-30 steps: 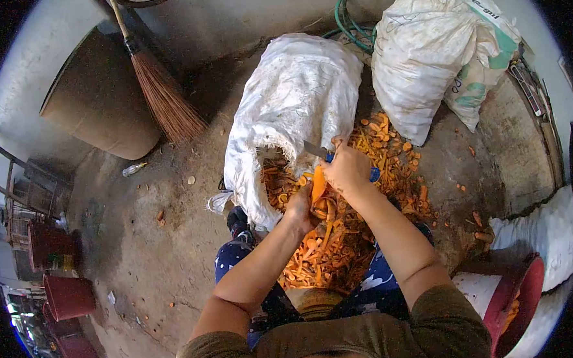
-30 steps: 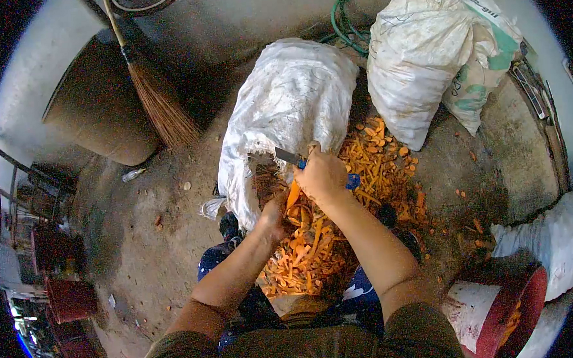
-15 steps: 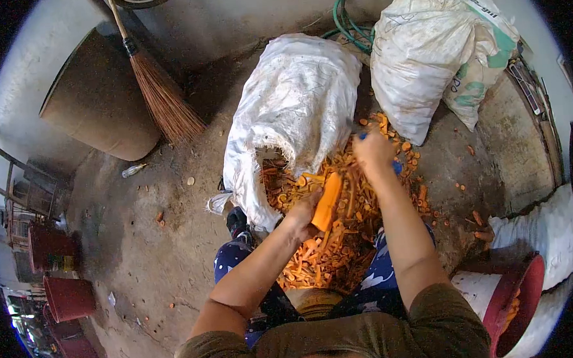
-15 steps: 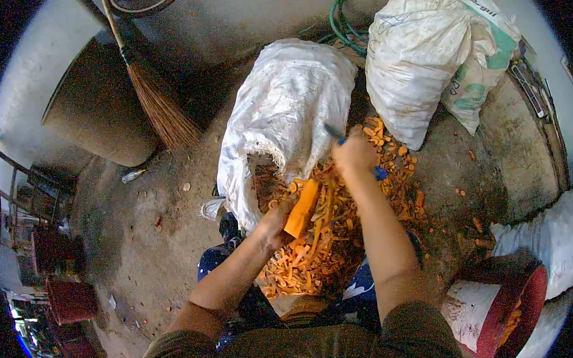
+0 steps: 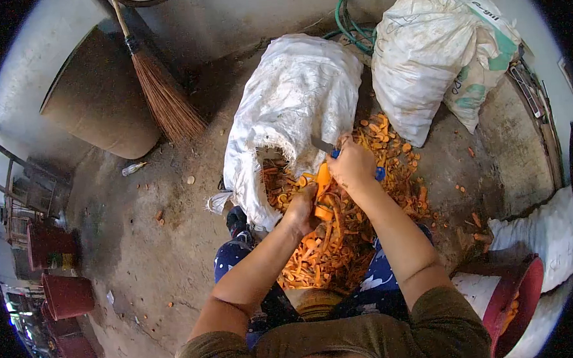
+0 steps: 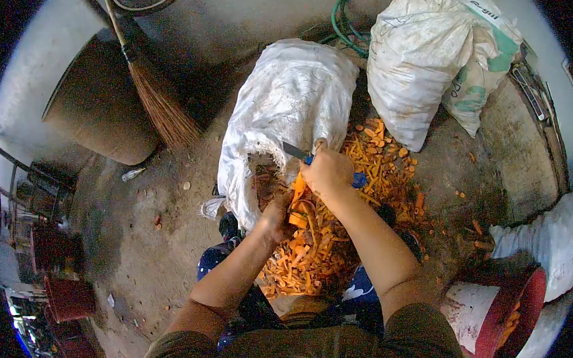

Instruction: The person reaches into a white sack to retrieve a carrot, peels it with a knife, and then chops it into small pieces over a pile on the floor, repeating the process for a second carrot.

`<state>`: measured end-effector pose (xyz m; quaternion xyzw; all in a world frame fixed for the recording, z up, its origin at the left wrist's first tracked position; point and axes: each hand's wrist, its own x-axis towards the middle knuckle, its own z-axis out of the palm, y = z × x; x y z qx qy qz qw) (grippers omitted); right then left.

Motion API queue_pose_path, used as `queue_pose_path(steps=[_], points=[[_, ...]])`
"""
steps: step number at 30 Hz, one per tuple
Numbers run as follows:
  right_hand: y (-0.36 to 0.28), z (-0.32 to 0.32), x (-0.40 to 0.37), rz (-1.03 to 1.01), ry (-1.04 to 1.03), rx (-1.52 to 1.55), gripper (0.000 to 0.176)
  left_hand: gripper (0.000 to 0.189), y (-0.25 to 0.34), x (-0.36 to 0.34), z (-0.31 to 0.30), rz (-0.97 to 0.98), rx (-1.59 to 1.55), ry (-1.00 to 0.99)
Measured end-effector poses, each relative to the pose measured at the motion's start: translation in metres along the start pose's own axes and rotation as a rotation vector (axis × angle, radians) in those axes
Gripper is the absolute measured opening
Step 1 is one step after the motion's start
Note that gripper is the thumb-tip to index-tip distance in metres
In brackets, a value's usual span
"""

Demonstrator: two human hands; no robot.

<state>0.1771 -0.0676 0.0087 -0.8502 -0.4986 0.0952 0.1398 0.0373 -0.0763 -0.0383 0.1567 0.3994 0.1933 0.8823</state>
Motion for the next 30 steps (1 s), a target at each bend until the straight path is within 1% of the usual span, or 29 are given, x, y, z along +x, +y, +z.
queue_pose_path(steps=[1,2,4,5,7,8,10,11,13,14,15,17,18,20,24,26,27,29,30], points=[[-0.002,-0.004,0.0,0.007,-0.062,-0.026,0.052,0.034,-0.001,0.001,-0.001,-0.022,0.007,0.029],[0.0,-0.004,0.001,0.009,-0.063,-0.026,0.052,0.034,-0.002,0.002,-0.002,-0.023,0.008,0.029],[0.003,-0.003,0.006,0.07,-0.099,-0.025,0.055,0.033,-0.002,0.001,-0.004,-0.002,0.248,0.146],[0.01,0.001,0.011,0.07,-0.099,-0.025,0.055,0.033,-0.002,0.001,-0.005,-0.001,0.248,0.145],[0.036,0.008,0.026,0.172,0.117,-0.038,0.056,0.034,-0.001,0.0,-0.005,0.015,0.146,0.016],[0.048,0.0,0.033,0.172,0.118,-0.037,0.056,0.034,0.002,-0.007,0.0,0.015,0.147,0.016],[0.066,-0.015,0.043,0.399,-0.008,0.049,0.051,0.033,0.008,-0.024,0.007,0.004,0.311,0.087],[0.065,-0.012,0.041,0.4,-0.008,0.05,0.051,0.033,0.008,-0.023,0.007,0.003,0.312,0.088],[0.057,-0.001,0.034,0.264,0.126,0.178,0.046,0.032,0.011,-0.019,0.007,0.003,0.044,0.106],[0.03,-0.024,0.018,0.267,0.013,0.238,0.043,0.033,0.014,-0.013,0.0,-0.011,0.066,0.057],[0.026,-0.013,0.011,0.141,0.072,0.239,0.043,0.033,0.013,-0.008,-0.004,-0.011,0.064,0.057],[0.016,0.0,0.003,0.041,0.009,0.293,0.045,0.033,0.011,-0.004,-0.006,0.029,0.044,0.056],[0.012,0.003,-0.002,0.041,0.006,0.293,0.045,0.033,0.008,0.001,-0.01,0.028,0.042,0.057],[0.0,-0.005,-0.012,-0.058,-0.015,0.177,0.043,0.033,0.004,0.008,-0.013,0.009,-0.018,0.016],[-0.001,0.006,-0.011,-0.113,0.023,0.103,0.045,0.035,0.0,0.008,-0.01,0.022,0.025,0.027],[-0.005,-0.002,-0.012,-0.038,0.027,0.065,0.046,0.033,0.001,0.004,-0.004,0.0,0.035,-0.032],[-0.004,-0.002,-0.012,-0.036,0.027,0.066,0.046,0.033,0.0,0.001,0.0,-0.002,0.036,-0.032],[-0.003,-0.002,-0.012,-0.068,0.025,0.059,0.045,0.036,0.0,-0.009,0.009,0.043,0.005,0.045],[-0.002,-0.002,-0.013,-0.068,0.025,0.059,0.045,0.036,0.001,-0.008,0.008,0.043,0.005,0.045]])
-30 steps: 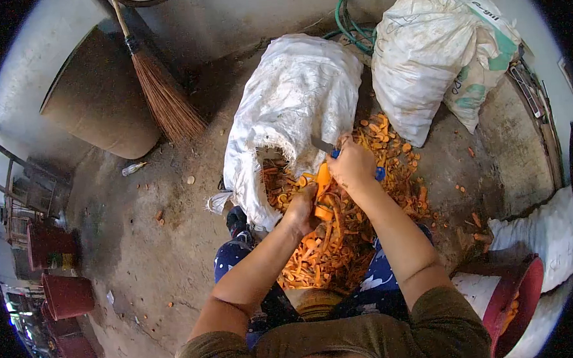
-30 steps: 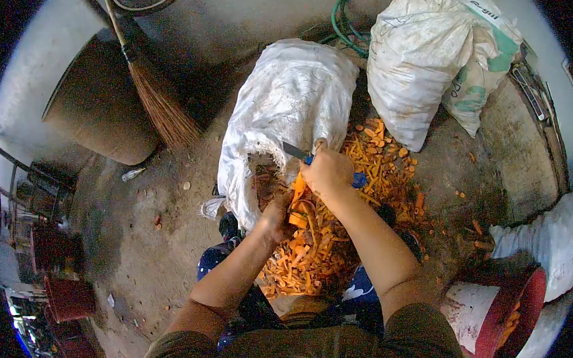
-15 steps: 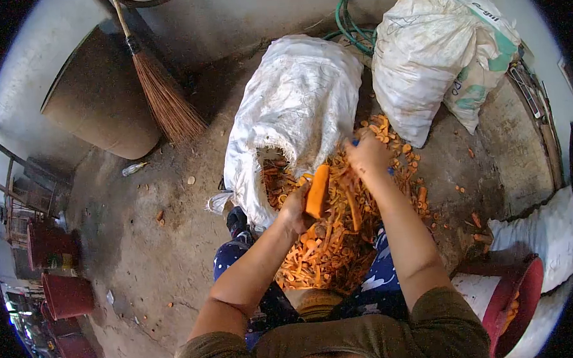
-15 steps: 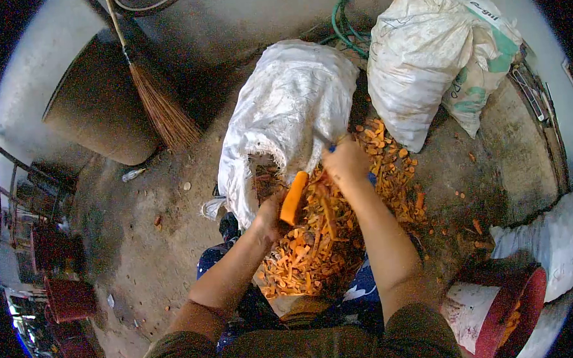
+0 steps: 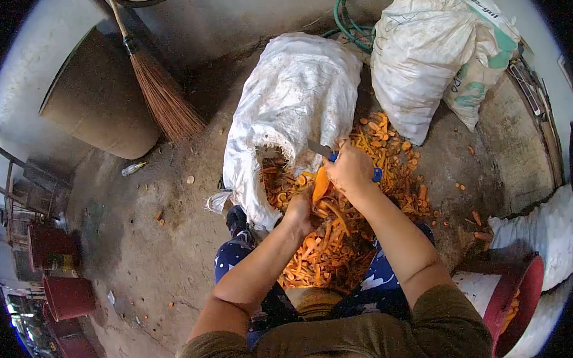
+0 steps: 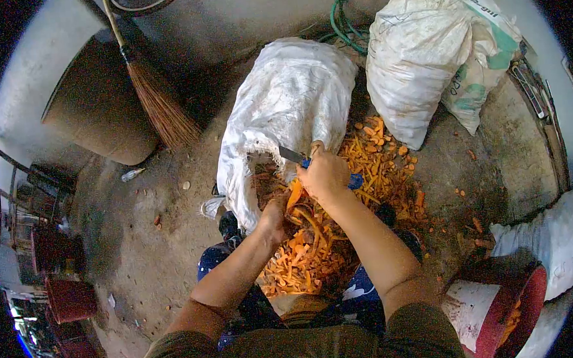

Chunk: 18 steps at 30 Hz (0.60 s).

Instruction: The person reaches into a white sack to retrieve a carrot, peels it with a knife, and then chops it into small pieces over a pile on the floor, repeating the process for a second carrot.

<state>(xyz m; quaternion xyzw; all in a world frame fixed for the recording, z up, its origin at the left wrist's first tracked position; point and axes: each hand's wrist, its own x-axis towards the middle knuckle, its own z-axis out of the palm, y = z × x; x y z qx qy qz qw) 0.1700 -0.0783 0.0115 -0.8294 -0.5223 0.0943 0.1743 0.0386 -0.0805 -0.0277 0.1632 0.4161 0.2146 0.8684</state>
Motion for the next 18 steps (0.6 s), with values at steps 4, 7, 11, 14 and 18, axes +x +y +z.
queue_pose_path(steps=[4,7,11,14,18], points=[[0.004,0.001,0.0,0.015,0.04,0.018,0.043,0.034,0.0,0.002,0.0,-0.047,-0.032,0.022],[0.007,0.004,0.004,0.056,0.031,0.024,0.042,0.033,0.004,-0.005,0.01,-0.05,0.014,0.041],[0.014,0.014,0.012,0.079,0.047,0.049,0.041,0.037,0.003,0.008,0.002,-0.055,0.036,-0.027],[0.015,0.013,0.012,0.054,0.031,0.064,0.04,0.036,0.005,-0.001,0.009,-0.05,-0.003,-0.021],[0.017,0.012,0.009,-0.095,0.092,0.098,0.045,0.035,-0.001,0.016,-0.008,-0.038,0.057,0.089]])
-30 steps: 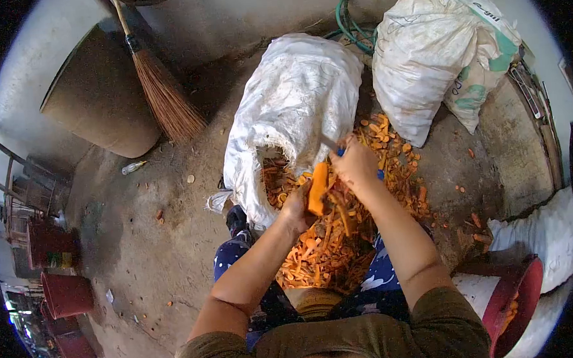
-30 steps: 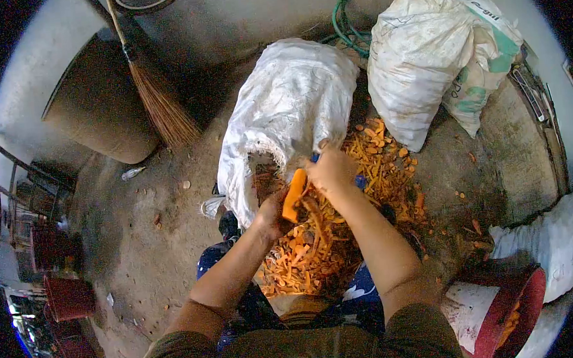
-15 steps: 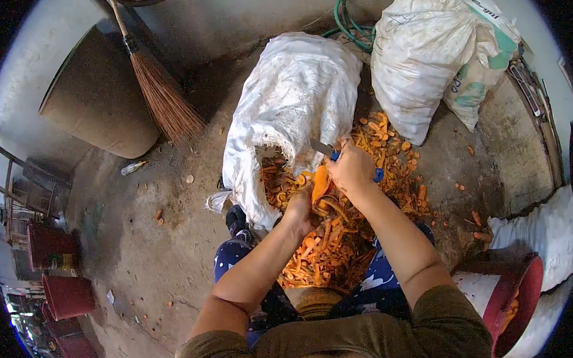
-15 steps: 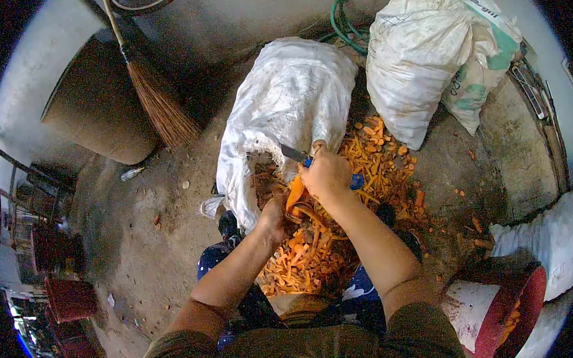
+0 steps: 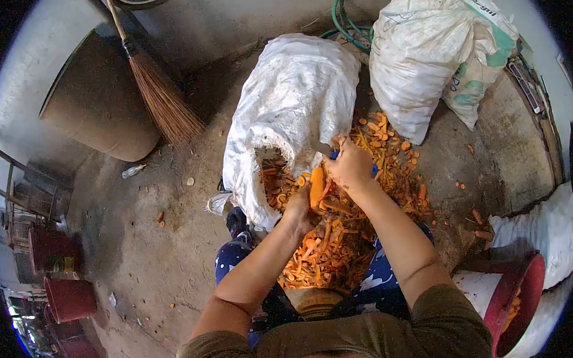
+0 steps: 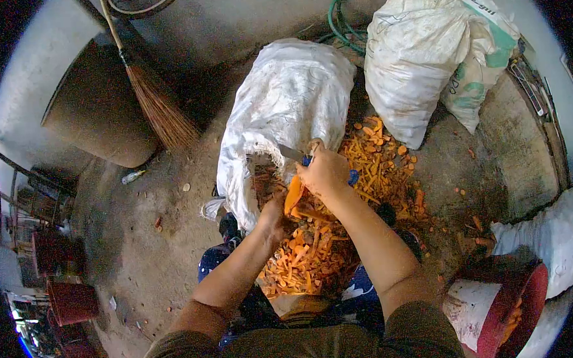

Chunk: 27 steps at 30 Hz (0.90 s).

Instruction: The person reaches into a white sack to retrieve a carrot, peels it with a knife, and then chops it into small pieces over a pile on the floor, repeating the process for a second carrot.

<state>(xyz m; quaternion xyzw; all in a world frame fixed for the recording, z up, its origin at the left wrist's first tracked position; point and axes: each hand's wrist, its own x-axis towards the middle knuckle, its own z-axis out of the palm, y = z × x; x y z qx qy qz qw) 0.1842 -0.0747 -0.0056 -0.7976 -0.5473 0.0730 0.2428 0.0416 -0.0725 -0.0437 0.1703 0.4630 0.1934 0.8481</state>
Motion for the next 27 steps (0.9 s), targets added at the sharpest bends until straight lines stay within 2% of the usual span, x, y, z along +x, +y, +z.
queue_pose_path(steps=[2,6,8,12,14,15,17,18,19,21,23,24,25,27], points=[[-0.004,-0.01,-0.003,-0.052,0.101,0.034,0.044,0.035,0.0,0.007,-0.008,0.029,-0.029,-0.072],[0.003,-0.003,0.001,-0.009,0.121,0.029,0.043,0.034,-0.004,0.002,0.002,0.032,-0.094,-0.021],[-0.004,-0.008,0.001,0.063,0.019,-0.071,0.044,0.032,-0.005,-0.001,0.005,-0.016,-0.073,-0.038],[0.003,0.004,0.003,0.096,-0.003,-0.007,0.044,0.032,-0.001,-0.007,0.009,0.002,-0.069,-0.058],[0.006,0.007,0.006,0.158,-0.082,-0.006,0.047,0.034,0.0,-0.006,0.002,-0.014,0.019,-0.179],[0.01,0.006,0.009,0.157,-0.081,-0.006,0.047,0.034,-0.001,-0.007,-0.001,-0.013,0.019,-0.179],[0.022,0.0,0.017,0.334,-0.05,0.026,0.042,0.034,-0.004,-0.018,-0.001,-0.075,0.081,-0.099],[0.037,0.0,0.026,0.416,-0.048,-0.039,0.043,0.034,-0.005,-0.026,-0.001,-0.042,0.117,-0.179],[0.053,0.0,0.032,0.497,-0.047,-0.105,0.044,0.034,-0.004,-0.029,0.0,-0.044,0.118,-0.177],[0.061,-0.011,0.033,0.483,0.033,-0.093,0.045,0.033,0.003,-0.034,0.002,-0.054,0.044,-0.227],[0.057,-0.024,0.035,0.589,-0.035,-0.167,0.056,0.033,0.013,-0.04,0.006,-0.053,0.017,-0.187],[0.05,-0.026,0.035,0.603,-0.071,-0.117,0.05,0.032,0.016,-0.041,0.008,-0.054,-0.014,-0.147],[0.039,-0.029,0.033,0.6,-0.072,-0.12,0.05,0.032,0.015,-0.031,0.001,-0.053,-0.018,-0.148],[0.017,-0.028,0.02,0.387,-0.026,0.034,0.046,0.038,0.008,-0.005,-0.016,0.0,-0.13,-0.198]])
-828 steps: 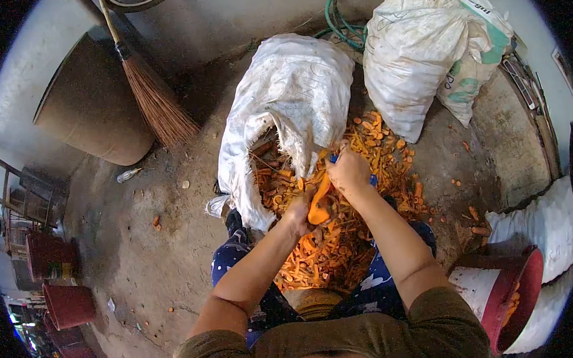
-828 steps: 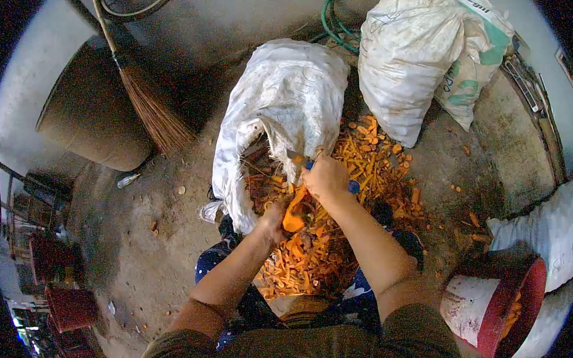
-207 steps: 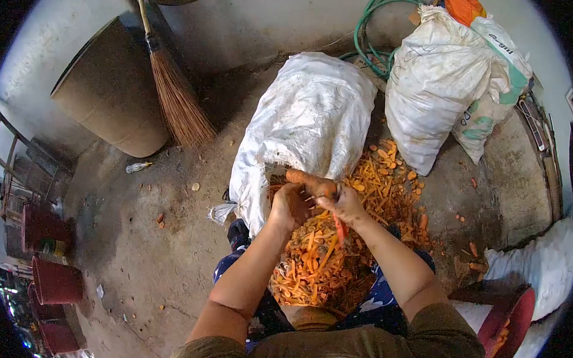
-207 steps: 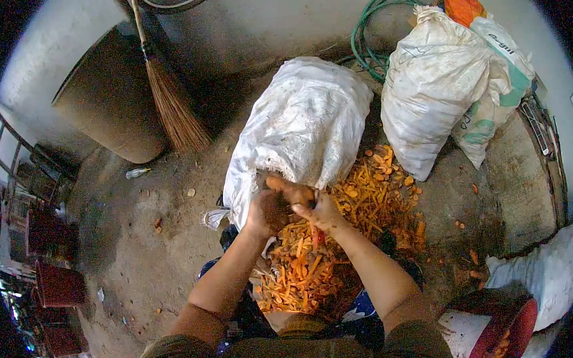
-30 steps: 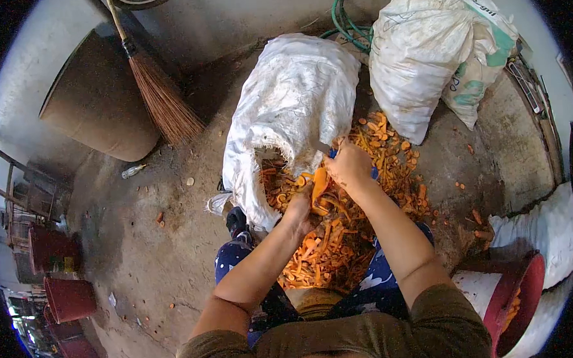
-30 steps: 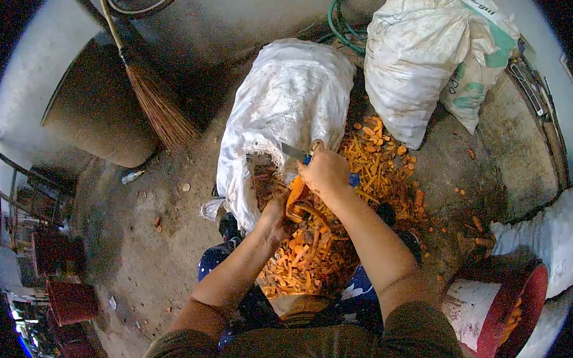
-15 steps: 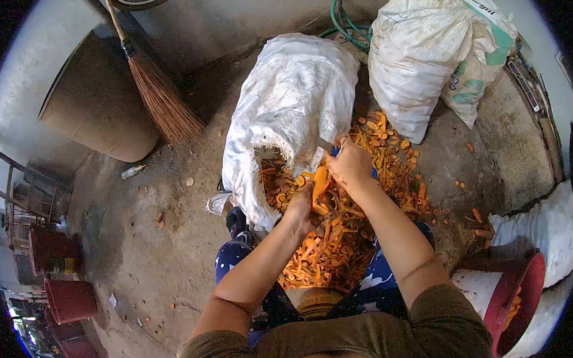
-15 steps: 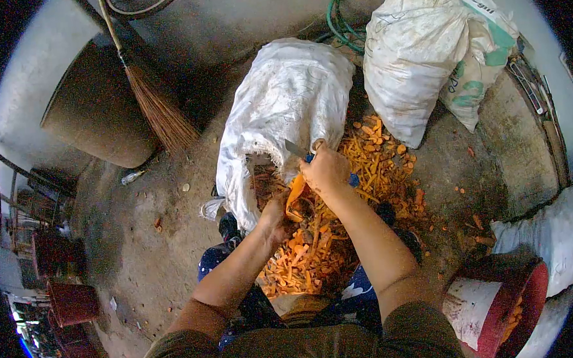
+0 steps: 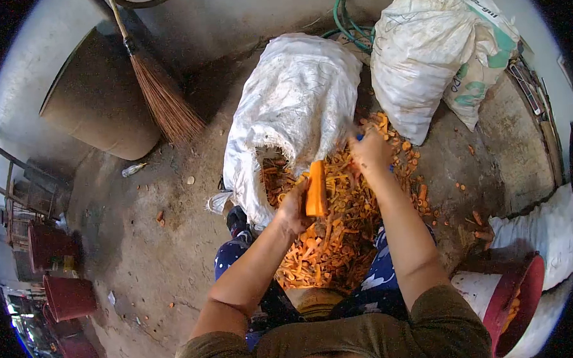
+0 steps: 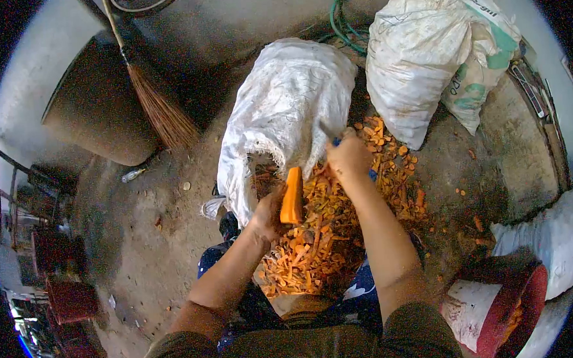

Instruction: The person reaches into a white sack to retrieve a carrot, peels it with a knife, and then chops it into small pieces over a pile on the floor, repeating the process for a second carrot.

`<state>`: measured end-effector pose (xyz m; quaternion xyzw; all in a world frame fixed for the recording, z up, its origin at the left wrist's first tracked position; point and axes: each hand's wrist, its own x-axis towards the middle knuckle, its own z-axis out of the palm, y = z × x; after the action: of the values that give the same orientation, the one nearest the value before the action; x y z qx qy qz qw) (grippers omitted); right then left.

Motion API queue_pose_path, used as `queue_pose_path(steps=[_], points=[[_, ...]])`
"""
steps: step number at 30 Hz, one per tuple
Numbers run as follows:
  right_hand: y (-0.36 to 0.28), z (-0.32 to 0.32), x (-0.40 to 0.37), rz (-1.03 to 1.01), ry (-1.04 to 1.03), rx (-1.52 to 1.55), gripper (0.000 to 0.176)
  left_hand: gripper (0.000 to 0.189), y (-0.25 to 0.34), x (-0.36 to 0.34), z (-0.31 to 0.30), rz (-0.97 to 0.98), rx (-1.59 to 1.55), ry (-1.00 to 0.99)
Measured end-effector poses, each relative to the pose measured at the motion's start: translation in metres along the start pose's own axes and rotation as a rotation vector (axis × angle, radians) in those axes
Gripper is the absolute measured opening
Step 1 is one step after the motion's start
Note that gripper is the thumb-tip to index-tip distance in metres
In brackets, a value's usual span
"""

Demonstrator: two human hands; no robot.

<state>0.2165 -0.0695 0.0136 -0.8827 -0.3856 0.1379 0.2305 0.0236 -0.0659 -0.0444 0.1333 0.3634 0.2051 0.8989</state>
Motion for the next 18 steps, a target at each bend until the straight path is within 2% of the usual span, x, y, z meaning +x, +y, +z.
queue_pose_path(steps=[3,6,7,11,13,17,18], points=[[-0.001,0.027,-0.014,-0.199,-0.034,0.189,0.044,0.039,0.003,-0.007,0.012,0.037,0.073,0.081],[-0.012,0.022,-0.029,-0.298,-0.045,0.102,0.042,0.039,0.0,-0.007,0.015,0.054,0.117,0.135],[-0.012,0.023,-0.032,-0.351,0.056,0.057,0.042,0.039,-0.002,-0.005,0.015,0.053,0.124,0.147],[-0.01,0.025,-0.03,-0.362,0.021,-0.029,0.045,0.039,-0.005,-0.005,0.018,-0.002,0.121,0.078],[-0.013,0.023,-0.03,-0.309,0.0,-0.093,0.046,0.032,-0.003,-0.017,0.04,-0.031,0.215,0.28],[-0.008,0.027,-0.023,-0.289,-0.012,-0.137,0.047,0.033,-0.009,-0.013,0.033,-0.018,0.203,0.149],[-0.005,0.023,-0.015,-0.19,-0.019,-0.087,0.047,0.032,-0.008,-0.019,0.033,-0.009,0.351,0.16]])
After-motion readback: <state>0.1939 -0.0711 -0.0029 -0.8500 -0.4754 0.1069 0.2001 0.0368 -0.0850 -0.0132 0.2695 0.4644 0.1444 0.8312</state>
